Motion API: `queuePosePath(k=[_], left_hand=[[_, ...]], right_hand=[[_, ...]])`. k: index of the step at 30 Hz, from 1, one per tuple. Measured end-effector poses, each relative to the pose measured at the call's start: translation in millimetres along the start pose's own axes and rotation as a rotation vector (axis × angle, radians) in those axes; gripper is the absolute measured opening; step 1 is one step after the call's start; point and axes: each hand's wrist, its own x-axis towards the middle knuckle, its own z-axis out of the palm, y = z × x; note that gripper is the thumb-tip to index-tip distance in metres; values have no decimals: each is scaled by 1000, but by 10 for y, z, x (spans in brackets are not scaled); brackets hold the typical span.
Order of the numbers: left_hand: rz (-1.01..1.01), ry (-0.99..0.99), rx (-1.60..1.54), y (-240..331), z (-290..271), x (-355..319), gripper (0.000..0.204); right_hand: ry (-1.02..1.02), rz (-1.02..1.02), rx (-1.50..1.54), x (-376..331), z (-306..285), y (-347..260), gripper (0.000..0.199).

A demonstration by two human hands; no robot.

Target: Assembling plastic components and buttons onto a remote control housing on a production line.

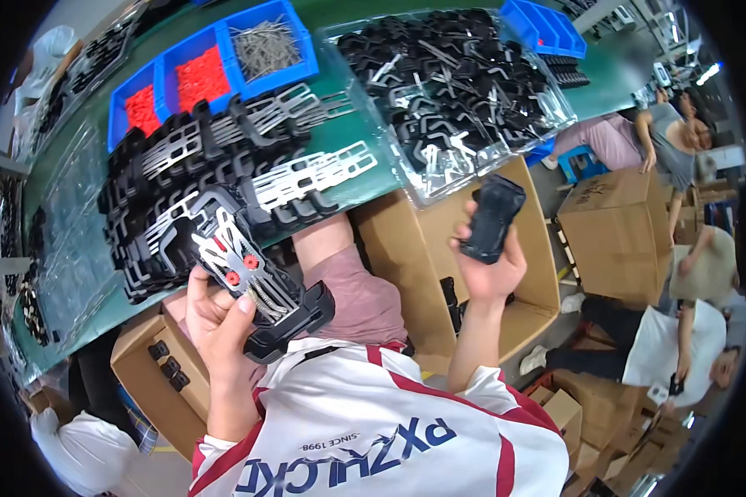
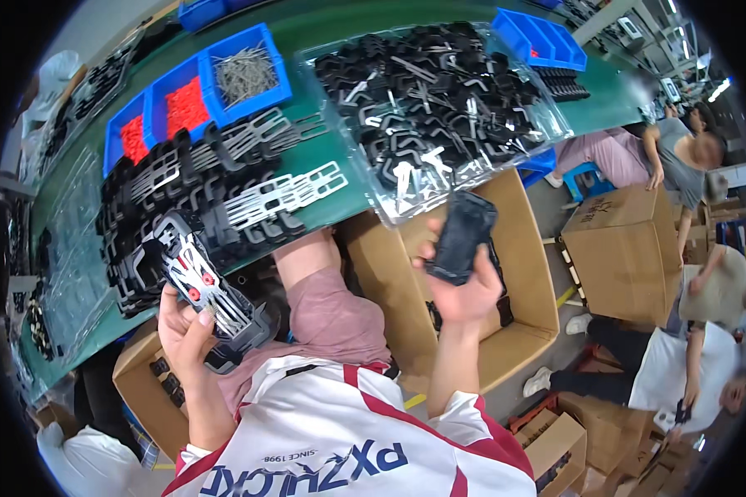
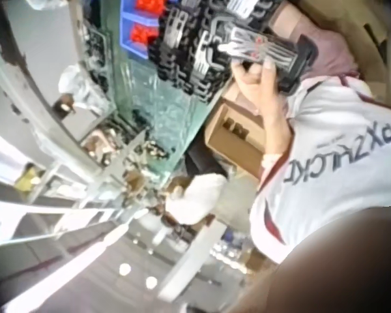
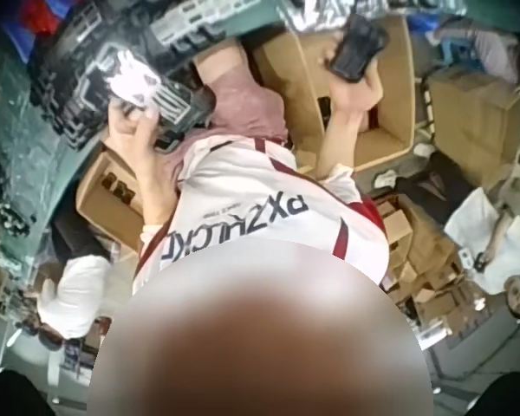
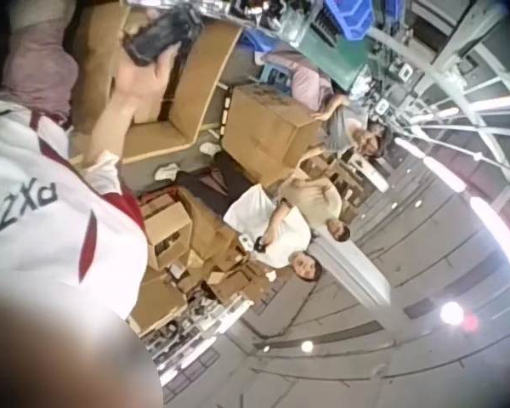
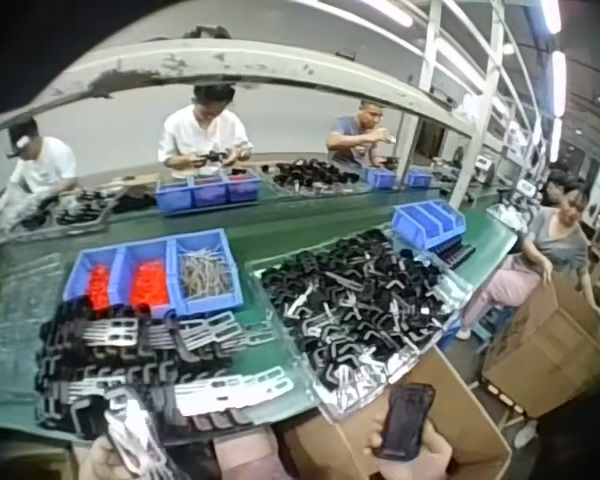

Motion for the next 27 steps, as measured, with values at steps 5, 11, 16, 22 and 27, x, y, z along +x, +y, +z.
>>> queuePosePath(k=[5, 11, 16, 22, 27], left_hand=[[40, 150, 74, 128, -58, -75, 56], [88, 250, 59, 196, -231, -185, 51], [72, 308, 76, 226, -433, -249, 43], [105, 371, -30, 177, -579, -270, 29], [199, 428, -37, 173, -526, -339, 25]], right_hand=[[-50, -137, -540, 389, 97, 835, 70], [54, -477, -1145, 614, -151, 1338, 77], [96, -397, -1303, 579, -125, 1316, 76], [17, -439, -1574, 575, -109, 1168, 74], [38, -449, -1327, 437, 832, 1642, 70]])
